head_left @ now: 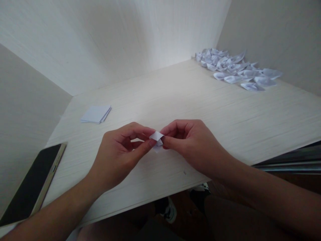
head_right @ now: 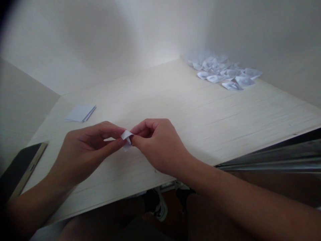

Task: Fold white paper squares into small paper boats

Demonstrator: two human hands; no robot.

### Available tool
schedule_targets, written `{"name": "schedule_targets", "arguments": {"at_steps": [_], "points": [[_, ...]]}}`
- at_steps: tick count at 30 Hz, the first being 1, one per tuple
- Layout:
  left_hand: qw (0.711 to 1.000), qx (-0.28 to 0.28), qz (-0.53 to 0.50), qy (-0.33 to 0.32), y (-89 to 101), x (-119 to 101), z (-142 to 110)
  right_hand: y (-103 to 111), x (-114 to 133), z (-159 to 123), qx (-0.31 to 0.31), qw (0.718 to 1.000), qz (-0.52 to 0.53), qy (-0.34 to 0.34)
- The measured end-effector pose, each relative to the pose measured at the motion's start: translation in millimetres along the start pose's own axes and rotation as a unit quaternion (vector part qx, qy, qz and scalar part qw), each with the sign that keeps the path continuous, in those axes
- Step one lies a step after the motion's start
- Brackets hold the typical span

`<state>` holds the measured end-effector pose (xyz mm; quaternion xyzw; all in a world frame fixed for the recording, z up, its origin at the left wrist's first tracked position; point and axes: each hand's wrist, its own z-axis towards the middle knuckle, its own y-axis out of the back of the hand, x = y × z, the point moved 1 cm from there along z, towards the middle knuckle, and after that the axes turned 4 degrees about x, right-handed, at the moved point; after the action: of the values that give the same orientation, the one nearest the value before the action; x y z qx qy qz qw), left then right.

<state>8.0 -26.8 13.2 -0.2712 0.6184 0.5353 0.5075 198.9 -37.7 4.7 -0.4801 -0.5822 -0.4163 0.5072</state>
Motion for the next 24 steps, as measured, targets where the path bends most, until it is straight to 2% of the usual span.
{"name": "schedule_targets", "arguments": {"at_steps": [4,9,11,16,18,24], "points": [[1.000,-0.016,-0.005,0.018,-1.2,0.0,0.0,-2.8,-2.9,0.2,-0.021,1.000,-0.010,0.019],[0.997,-0.060,-0.033,0.033,-2.3,-1.3,-1.7,-8.2,-4.0,-4.6,-0.047,0.989,-0.096,0.099],[0.996,-0.077,-0.038,0.031,-3.1,-2.7,-2.8,-10.3,-1.5,-7.4,-0.065,0.975,-0.161,0.138],[0.989,-0.145,-0.020,-0.001,-5.8,-7.3,-5.4,-15.6,3.8,-9.7,-0.112,0.920,-0.302,0.224],[0.987,-0.160,-0.017,-0.004,-6.7,-9.0,-5.3,-17.1,3.7,-7.8,-0.116,0.912,-0.313,0.237],[0.984,-0.175,-0.041,0.015,-9.1,-13.7,-1.6,-18.1,2.6,-1.5,-0.138,0.916,-0.301,0.227]]}}
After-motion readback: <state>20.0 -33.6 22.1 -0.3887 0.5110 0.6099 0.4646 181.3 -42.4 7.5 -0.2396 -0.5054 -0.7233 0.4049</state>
